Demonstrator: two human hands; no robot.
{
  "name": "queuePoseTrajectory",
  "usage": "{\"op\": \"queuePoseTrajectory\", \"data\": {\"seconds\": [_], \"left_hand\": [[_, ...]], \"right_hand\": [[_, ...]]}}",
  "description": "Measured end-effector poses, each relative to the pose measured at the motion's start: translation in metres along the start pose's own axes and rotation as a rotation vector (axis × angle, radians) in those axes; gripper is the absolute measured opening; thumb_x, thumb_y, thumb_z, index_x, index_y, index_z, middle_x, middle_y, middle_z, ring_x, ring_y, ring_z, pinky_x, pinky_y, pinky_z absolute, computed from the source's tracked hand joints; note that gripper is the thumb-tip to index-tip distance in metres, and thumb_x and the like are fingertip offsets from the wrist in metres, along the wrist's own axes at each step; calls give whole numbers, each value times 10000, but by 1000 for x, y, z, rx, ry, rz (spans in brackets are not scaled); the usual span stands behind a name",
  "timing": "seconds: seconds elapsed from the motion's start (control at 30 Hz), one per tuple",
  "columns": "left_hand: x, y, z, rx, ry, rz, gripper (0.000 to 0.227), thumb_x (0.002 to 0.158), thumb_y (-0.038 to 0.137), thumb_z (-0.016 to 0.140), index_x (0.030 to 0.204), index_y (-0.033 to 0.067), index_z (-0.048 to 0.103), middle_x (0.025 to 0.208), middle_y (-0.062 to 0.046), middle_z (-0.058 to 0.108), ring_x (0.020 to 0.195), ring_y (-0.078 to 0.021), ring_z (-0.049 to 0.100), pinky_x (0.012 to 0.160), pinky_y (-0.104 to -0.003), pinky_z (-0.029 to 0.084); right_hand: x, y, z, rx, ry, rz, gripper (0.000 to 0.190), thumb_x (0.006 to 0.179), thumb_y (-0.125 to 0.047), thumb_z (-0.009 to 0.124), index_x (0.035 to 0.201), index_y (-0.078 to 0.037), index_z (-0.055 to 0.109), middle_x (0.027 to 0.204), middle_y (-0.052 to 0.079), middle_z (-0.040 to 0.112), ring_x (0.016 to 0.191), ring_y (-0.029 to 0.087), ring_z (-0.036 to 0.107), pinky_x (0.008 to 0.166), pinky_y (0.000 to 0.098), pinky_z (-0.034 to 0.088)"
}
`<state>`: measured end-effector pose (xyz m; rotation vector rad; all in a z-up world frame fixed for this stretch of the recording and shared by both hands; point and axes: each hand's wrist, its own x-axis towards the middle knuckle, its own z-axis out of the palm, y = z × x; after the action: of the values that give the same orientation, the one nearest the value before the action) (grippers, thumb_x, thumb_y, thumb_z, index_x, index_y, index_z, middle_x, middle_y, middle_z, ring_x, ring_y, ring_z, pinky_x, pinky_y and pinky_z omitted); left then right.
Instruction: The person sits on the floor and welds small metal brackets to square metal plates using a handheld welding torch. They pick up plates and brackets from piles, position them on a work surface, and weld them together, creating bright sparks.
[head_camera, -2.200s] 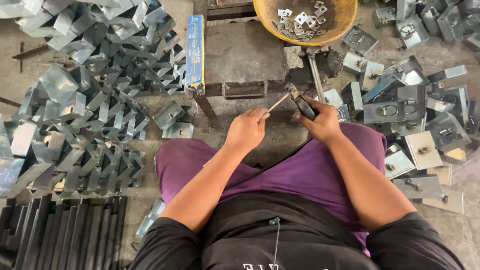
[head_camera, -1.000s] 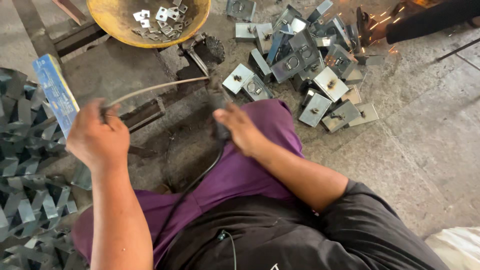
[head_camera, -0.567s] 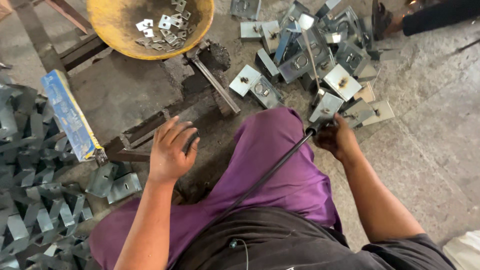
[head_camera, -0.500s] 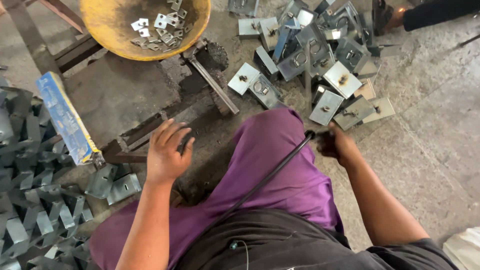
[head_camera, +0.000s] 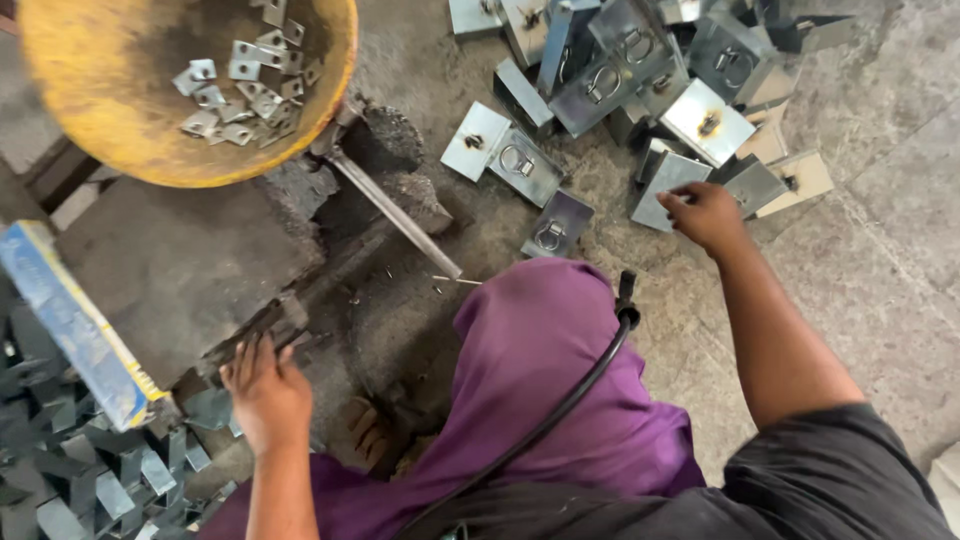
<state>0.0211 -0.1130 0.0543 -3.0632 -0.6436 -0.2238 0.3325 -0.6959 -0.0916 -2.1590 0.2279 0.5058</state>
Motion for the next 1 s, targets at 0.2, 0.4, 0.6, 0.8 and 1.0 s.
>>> {"op": "queuePoseTrajectory", "data": {"seconds": [0.2,0.4,0.6,0.8,1.0], "left_hand": [[-16,-8,-17,59,63,26,175,1001,95,637,1122,20,738,1191,-167,734,1209,-349,685,1209,-516,460],[-20,-1,-47,102,-41,-13,237,973,27,563,1147,34,723,1182,-167,726,1165,-336,691,1177,-504,492],[-18,10,-62,111,-76,-25,255,955,19,551,1150,26,715,1197,-177,722,1181,-339,686,1171,-511,487],[-12,15,-63,85,-58,-6,257,965,28,560,1162,31,725,1164,-169,726,1162,-340,694,1168,-526,502],[-10,12,-48,69,-64,-32,215,984,88,607,1148,39,737,1202,-150,736,1162,-336,696,1177,-506,482]], "right_hand": [[75,35,73,-470,-197,-199,428,854,-372,780,1081,-10,761,991,203,758,915,385,708,813,470,557],[104,101,159,-422,-310,-136,696,792,-383,784,1371,-45,597,1181,228,728,1089,409,690,947,468,542],[120,130,195,-404,-440,-14,1208,667,-375,857,1600,-55,158,1441,342,474,1326,471,475,1091,459,395],[107,131,196,-426,-343,10,715,744,-377,771,1397,-110,659,1293,236,693,1186,387,667,1020,449,521],[63,111,156,-455,-332,-25,602,640,-444,886,1085,-50,790,1047,205,762,968,374,714,870,451,562]]}}
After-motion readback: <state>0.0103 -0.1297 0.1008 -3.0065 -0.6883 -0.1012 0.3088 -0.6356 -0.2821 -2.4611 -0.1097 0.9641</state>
